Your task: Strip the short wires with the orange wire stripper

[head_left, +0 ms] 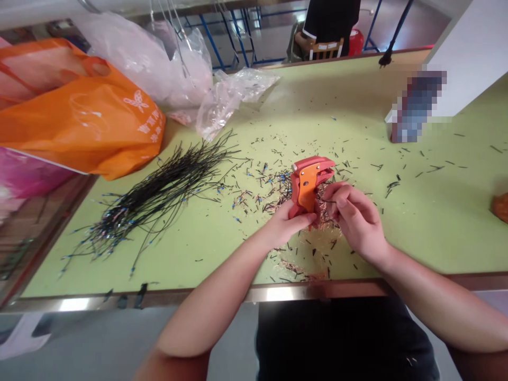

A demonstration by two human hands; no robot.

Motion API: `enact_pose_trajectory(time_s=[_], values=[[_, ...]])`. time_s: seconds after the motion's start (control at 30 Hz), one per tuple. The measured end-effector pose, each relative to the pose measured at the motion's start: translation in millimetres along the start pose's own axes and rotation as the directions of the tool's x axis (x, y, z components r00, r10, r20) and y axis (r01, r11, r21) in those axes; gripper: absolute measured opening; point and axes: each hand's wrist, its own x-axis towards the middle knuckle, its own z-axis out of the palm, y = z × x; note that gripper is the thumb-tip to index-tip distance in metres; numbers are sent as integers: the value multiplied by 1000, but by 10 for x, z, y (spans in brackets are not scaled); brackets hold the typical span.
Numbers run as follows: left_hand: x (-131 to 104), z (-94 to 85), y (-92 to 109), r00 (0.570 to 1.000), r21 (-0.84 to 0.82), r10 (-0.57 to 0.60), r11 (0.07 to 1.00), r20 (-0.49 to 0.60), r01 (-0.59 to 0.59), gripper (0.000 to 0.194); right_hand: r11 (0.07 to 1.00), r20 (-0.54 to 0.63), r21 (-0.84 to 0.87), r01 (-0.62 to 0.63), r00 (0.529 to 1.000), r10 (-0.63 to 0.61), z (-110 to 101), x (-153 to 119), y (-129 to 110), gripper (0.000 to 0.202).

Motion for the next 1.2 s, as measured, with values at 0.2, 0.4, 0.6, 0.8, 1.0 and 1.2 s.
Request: enact_pose_trajectory(time_s=[0.2,0.4,0.6,0.8,1.0,1.2], values=[[-9,14,-38,995,-66,-19,998,-96,13,27,993,-2,113,-28,1000,28,63,9,-31,29],[-21,-14,-90,993,-21,-28,999,-117,26,29,983,-29,170,-68,997,74,30,5,-3,29],[-36,-28,-109,997,1,-35,999,-70,35,29,982,-40,169,-86,995,94,27,15,6,28],[-44,-8,-63,996,48,-34,998,-79,38,30,961,-47,232,-148,986,163,44,16,19,29],[-56,34,-24,994,17,-65,998,-87,67,37,954,-30,242,-180,981,192,48,15,26,27],[-80,73,1,985,18,-114,993,-130,117,38,960,-29,230,-160,985,171,75,6,33,26]])
